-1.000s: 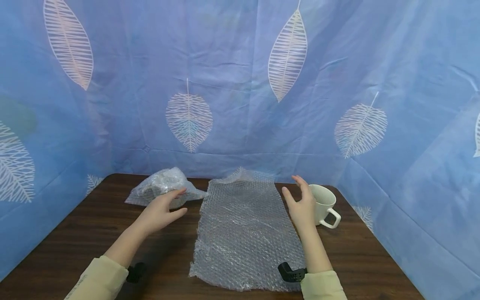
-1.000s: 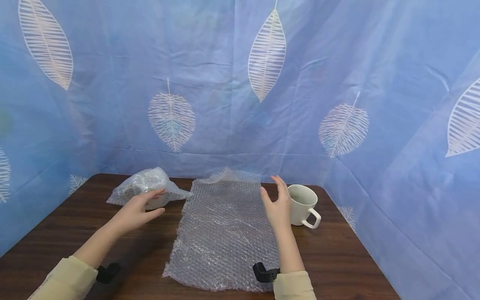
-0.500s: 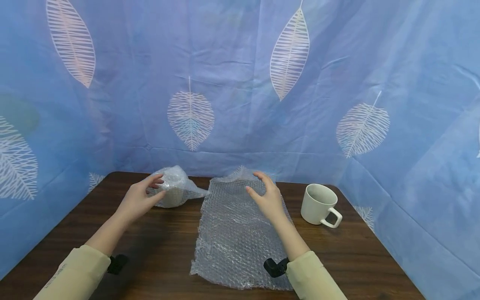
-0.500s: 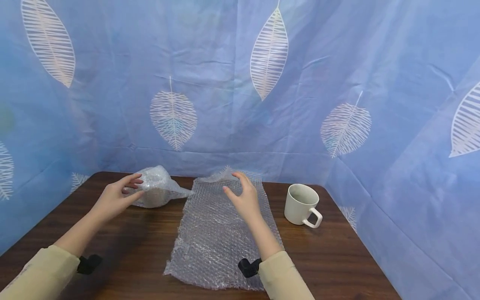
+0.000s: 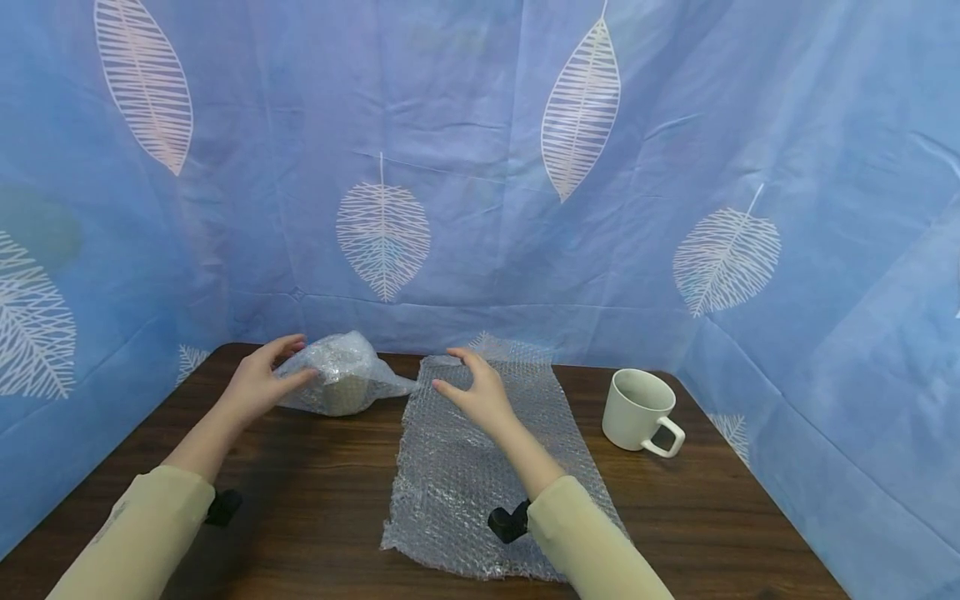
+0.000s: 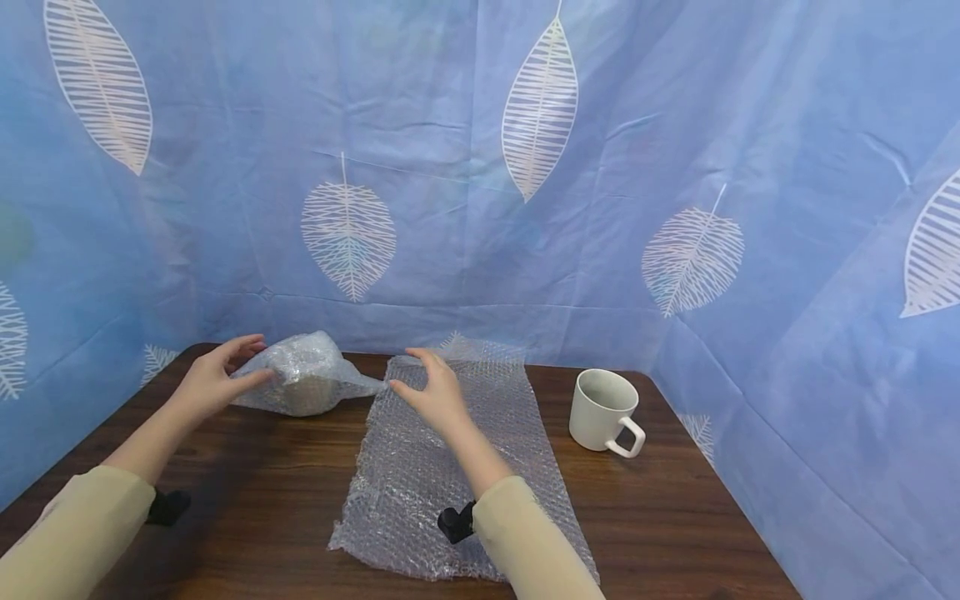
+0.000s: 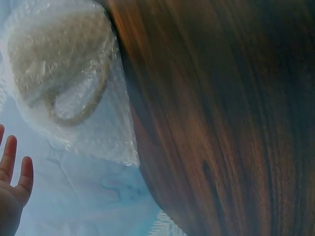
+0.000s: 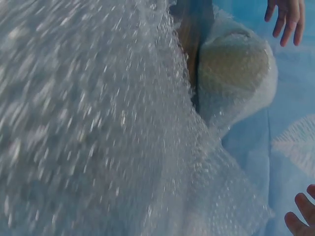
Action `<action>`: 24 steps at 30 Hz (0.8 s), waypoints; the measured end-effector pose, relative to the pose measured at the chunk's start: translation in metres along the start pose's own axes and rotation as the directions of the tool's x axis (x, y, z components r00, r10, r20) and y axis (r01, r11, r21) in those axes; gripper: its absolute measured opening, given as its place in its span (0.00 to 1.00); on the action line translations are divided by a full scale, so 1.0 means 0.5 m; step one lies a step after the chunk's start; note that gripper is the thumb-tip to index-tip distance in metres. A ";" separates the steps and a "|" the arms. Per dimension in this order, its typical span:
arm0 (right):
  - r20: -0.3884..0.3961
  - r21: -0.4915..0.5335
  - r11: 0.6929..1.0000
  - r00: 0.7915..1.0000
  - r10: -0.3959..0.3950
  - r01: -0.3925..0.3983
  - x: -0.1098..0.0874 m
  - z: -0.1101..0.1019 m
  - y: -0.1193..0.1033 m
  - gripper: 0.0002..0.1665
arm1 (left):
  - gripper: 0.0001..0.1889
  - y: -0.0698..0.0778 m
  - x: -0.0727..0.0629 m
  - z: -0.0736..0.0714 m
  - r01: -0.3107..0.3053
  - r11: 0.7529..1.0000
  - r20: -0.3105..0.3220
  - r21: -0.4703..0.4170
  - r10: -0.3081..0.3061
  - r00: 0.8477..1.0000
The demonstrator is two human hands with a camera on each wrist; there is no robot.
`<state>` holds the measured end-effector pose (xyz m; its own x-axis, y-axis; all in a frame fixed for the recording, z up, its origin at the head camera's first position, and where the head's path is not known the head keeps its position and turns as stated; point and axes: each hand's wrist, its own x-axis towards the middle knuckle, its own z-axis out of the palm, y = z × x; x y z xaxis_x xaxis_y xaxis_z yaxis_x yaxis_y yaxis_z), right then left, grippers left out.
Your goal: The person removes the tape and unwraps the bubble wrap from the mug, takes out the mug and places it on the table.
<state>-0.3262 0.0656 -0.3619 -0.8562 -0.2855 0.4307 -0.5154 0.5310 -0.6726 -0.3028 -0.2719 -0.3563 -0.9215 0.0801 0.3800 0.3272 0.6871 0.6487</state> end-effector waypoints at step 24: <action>0.188 0.254 0.937 0.962 0.197 -0.241 0.047 0.158 -0.047 0.42 | 0.54 -0.066 0.038 0.004 0.211 0.976 0.158 -0.060 -0.200 0.967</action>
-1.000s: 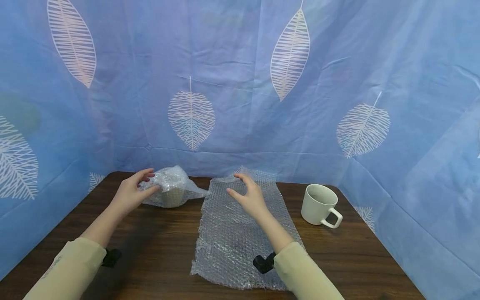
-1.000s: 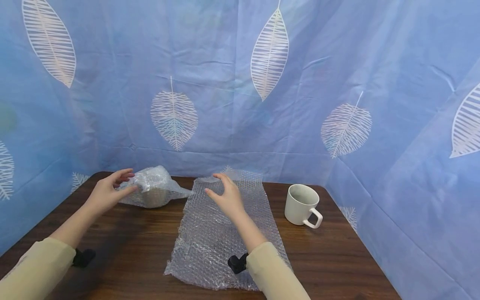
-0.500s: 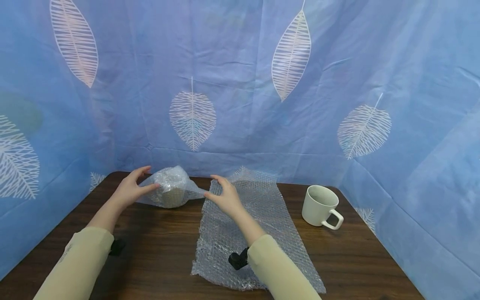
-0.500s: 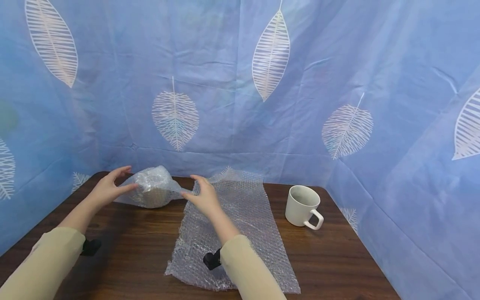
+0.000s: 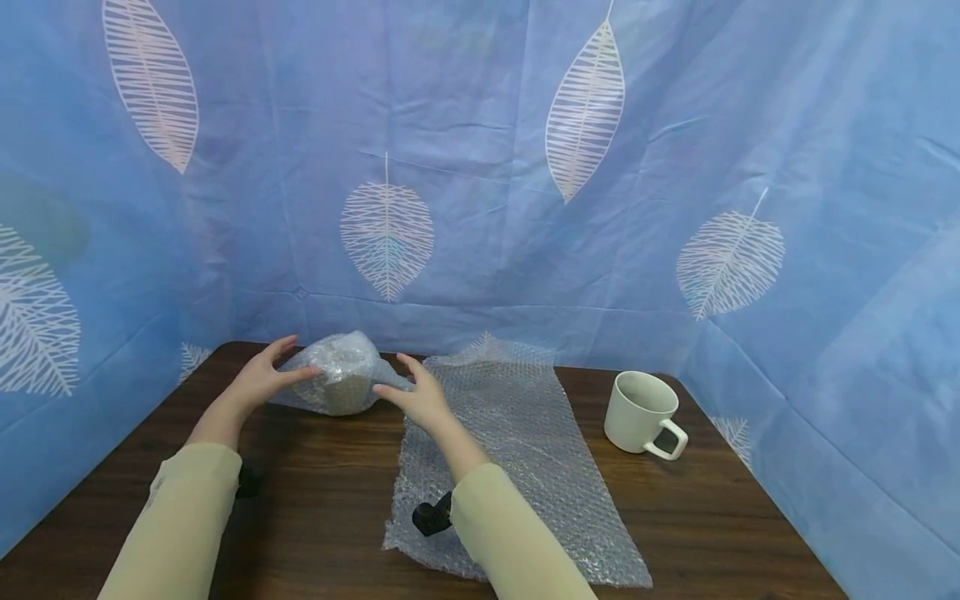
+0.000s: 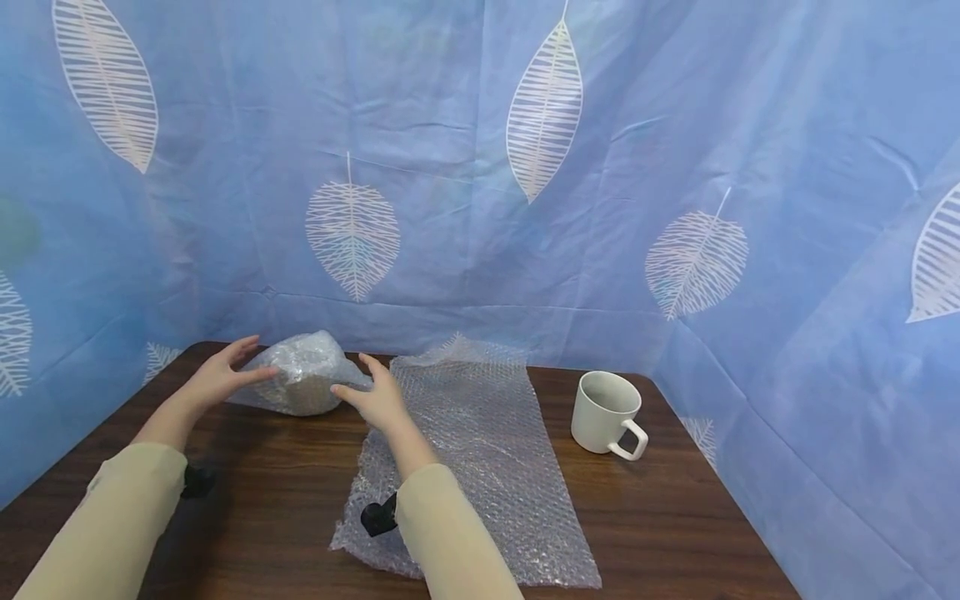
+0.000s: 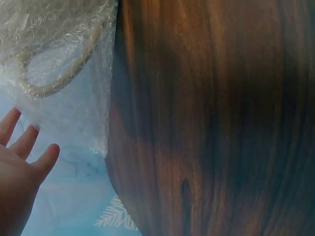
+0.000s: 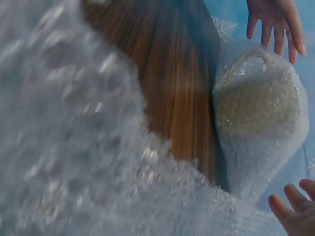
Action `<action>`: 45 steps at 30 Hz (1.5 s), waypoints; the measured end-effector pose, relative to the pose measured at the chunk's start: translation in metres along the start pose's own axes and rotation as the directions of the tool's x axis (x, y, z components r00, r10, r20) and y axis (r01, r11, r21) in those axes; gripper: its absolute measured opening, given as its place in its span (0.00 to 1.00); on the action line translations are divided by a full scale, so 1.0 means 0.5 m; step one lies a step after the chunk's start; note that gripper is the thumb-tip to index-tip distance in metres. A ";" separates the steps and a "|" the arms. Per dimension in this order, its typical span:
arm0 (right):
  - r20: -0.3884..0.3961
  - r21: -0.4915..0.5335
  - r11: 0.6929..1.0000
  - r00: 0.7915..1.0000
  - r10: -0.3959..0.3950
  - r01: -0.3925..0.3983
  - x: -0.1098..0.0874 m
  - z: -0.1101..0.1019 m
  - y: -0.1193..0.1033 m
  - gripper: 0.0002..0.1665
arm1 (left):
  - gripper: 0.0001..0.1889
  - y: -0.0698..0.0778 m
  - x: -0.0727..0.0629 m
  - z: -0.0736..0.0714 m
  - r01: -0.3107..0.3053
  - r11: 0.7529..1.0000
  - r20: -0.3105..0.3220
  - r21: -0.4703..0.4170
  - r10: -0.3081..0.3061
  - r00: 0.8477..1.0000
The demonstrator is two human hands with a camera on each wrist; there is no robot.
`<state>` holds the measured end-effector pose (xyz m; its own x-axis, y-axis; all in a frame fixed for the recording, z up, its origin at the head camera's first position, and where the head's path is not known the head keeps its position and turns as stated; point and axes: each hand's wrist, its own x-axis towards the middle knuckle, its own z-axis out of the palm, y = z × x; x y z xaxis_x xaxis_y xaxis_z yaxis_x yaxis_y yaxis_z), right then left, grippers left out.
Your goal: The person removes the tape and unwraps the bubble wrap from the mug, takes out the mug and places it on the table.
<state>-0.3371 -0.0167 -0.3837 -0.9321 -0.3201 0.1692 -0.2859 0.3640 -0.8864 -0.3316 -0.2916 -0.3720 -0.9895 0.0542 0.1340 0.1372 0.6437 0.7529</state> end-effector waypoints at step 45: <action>0.250 0.068 0.997 0.968 0.029 -0.047 -0.007 0.083 -0.019 0.47 | 0.48 -0.043 -0.016 0.036 0.005 0.995 -0.040 -0.100 -0.009 0.999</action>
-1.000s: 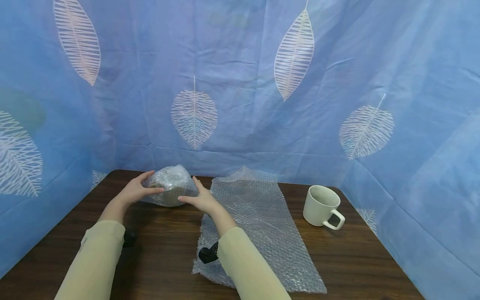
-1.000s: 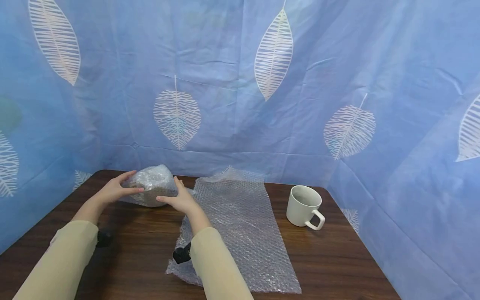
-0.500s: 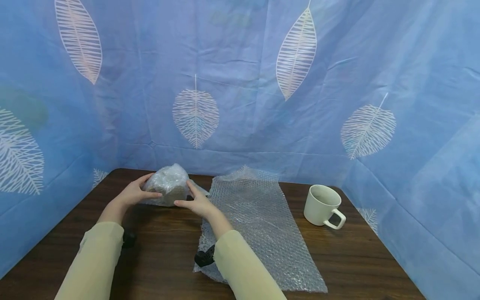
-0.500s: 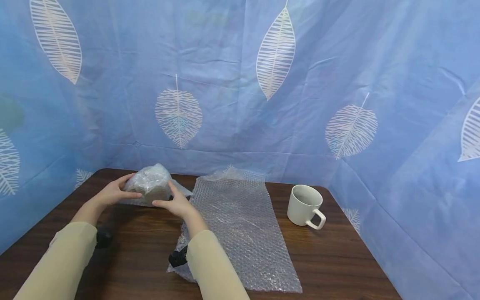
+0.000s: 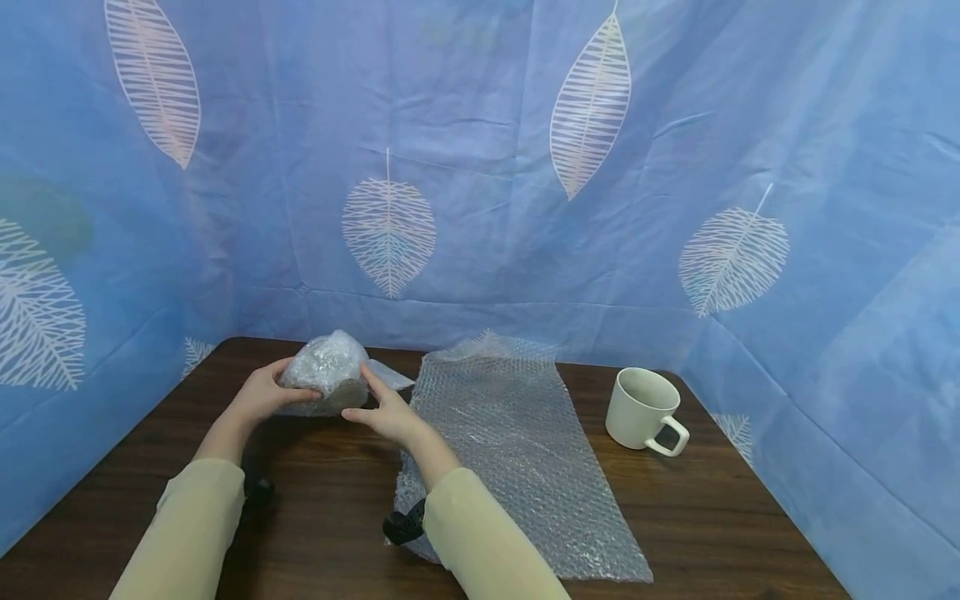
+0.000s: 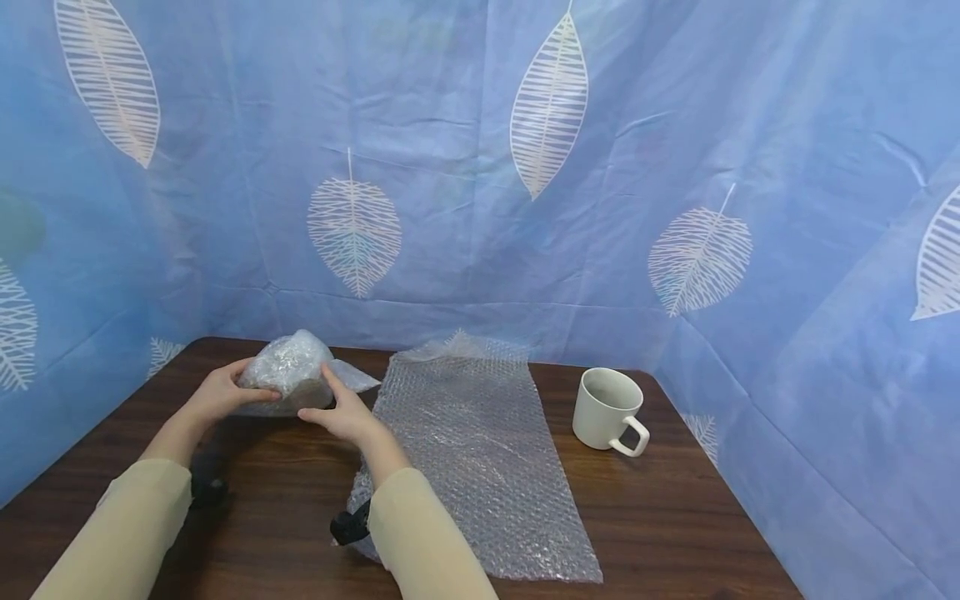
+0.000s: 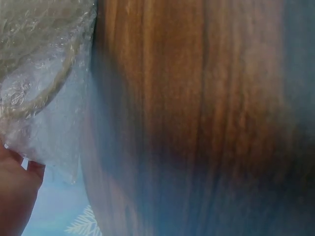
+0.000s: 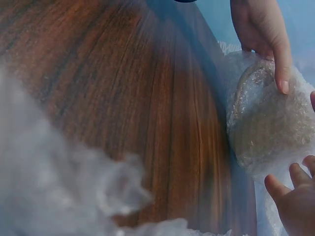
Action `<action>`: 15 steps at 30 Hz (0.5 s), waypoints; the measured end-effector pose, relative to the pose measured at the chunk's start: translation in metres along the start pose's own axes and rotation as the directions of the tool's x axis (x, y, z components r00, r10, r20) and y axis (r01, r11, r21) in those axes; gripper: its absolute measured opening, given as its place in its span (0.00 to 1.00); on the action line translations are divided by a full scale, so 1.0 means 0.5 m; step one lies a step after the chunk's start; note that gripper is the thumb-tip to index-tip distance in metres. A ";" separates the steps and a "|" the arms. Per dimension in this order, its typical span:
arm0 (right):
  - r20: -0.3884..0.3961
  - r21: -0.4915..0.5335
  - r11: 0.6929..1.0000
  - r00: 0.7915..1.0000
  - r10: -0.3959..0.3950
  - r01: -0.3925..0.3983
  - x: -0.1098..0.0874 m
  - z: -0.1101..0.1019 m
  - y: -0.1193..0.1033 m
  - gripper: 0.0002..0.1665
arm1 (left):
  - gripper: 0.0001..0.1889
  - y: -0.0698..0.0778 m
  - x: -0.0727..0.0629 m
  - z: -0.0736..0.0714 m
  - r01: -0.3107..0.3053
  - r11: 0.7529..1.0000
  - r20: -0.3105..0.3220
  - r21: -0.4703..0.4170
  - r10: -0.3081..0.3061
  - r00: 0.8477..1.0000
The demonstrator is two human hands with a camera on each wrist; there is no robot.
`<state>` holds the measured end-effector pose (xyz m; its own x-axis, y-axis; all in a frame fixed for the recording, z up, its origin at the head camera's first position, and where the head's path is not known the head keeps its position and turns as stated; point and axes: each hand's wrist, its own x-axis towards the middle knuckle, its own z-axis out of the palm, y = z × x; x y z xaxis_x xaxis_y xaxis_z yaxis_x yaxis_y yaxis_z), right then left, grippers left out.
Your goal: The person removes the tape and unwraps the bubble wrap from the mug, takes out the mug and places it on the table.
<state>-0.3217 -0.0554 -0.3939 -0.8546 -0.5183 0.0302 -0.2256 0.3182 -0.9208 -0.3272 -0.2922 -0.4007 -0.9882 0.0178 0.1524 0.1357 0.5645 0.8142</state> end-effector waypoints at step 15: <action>-0.004 0.003 1.000 1.000 -0.026 0.026 -0.004 0.002 0.001 0.45 | 0.50 0.009 -0.010 -0.010 -0.006 0.999 -0.027 0.046 0.008 1.000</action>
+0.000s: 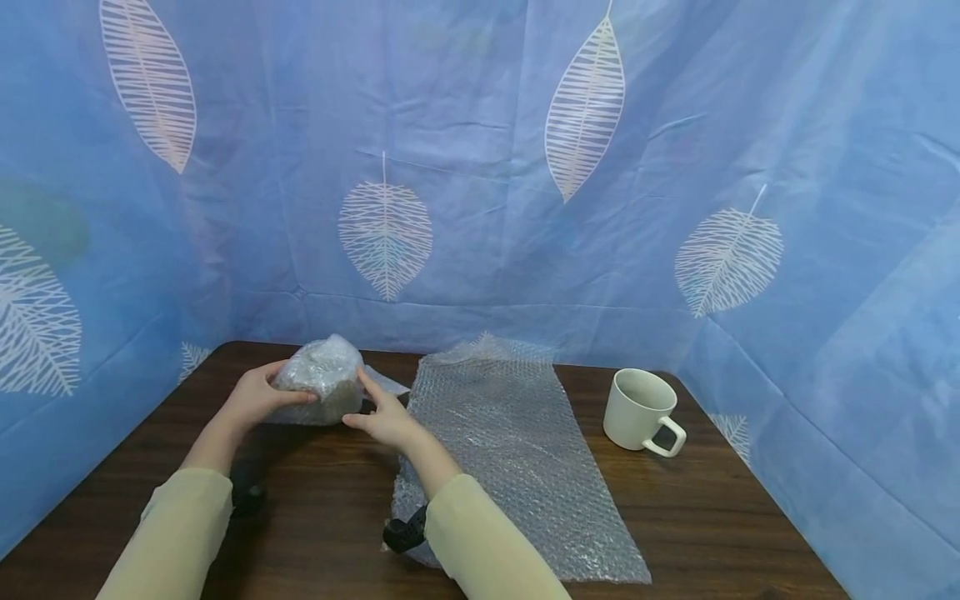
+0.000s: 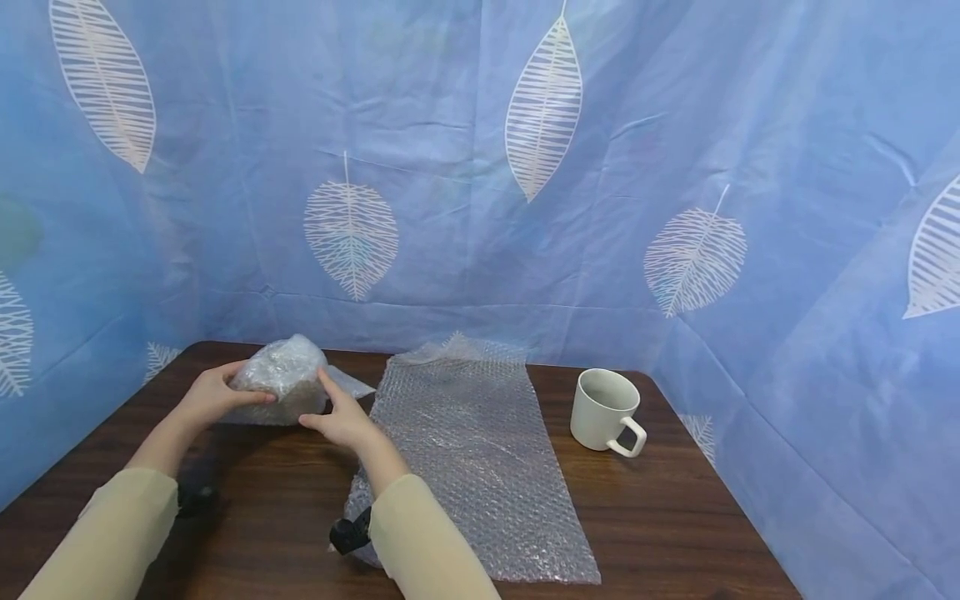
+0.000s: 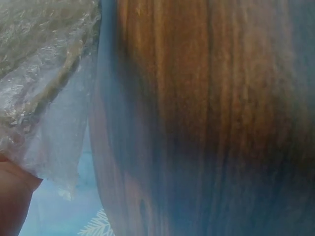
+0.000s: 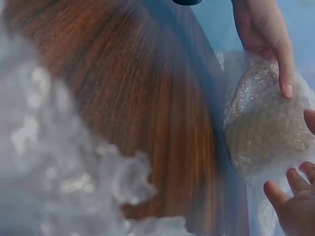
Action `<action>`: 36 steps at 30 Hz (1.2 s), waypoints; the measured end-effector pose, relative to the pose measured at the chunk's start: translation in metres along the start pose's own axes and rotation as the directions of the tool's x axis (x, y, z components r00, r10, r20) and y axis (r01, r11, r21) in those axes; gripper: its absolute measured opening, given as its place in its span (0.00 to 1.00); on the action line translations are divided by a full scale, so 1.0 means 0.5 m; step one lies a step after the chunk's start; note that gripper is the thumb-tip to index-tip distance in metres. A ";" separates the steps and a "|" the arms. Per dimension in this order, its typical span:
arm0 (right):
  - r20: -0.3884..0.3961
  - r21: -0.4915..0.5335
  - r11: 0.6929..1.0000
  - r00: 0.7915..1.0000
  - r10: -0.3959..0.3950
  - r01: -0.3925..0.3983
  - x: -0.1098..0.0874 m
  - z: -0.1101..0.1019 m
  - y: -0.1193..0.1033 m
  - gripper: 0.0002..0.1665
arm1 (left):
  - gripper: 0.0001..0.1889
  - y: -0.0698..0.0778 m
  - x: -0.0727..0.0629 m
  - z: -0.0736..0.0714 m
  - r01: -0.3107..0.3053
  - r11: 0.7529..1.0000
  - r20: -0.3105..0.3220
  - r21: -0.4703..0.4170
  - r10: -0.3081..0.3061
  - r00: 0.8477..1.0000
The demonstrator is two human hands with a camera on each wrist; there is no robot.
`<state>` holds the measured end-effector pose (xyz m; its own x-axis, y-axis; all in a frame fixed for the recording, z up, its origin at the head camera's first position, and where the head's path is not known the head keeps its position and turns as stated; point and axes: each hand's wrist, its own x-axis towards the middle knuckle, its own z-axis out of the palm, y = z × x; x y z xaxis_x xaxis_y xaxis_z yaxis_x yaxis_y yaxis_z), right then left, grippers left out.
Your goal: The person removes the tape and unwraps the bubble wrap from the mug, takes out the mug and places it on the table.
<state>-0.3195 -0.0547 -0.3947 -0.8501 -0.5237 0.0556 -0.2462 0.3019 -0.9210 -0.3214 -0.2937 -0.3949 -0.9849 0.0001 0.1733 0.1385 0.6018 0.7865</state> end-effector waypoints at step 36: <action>-0.271 -0.161 0.927 0.888 -0.372 0.339 -0.050 -0.063 -0.026 0.35 | 0.46 0.118 -0.036 0.015 -0.112 0.993 -0.073 -0.039 0.108 0.991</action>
<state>-0.3100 -0.0204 -0.3720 -0.7892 -0.3616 0.4964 -0.5915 0.2301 -0.7727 -0.2965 -0.2524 -0.3560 -0.9537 0.0069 0.3006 0.2514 0.5664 0.7848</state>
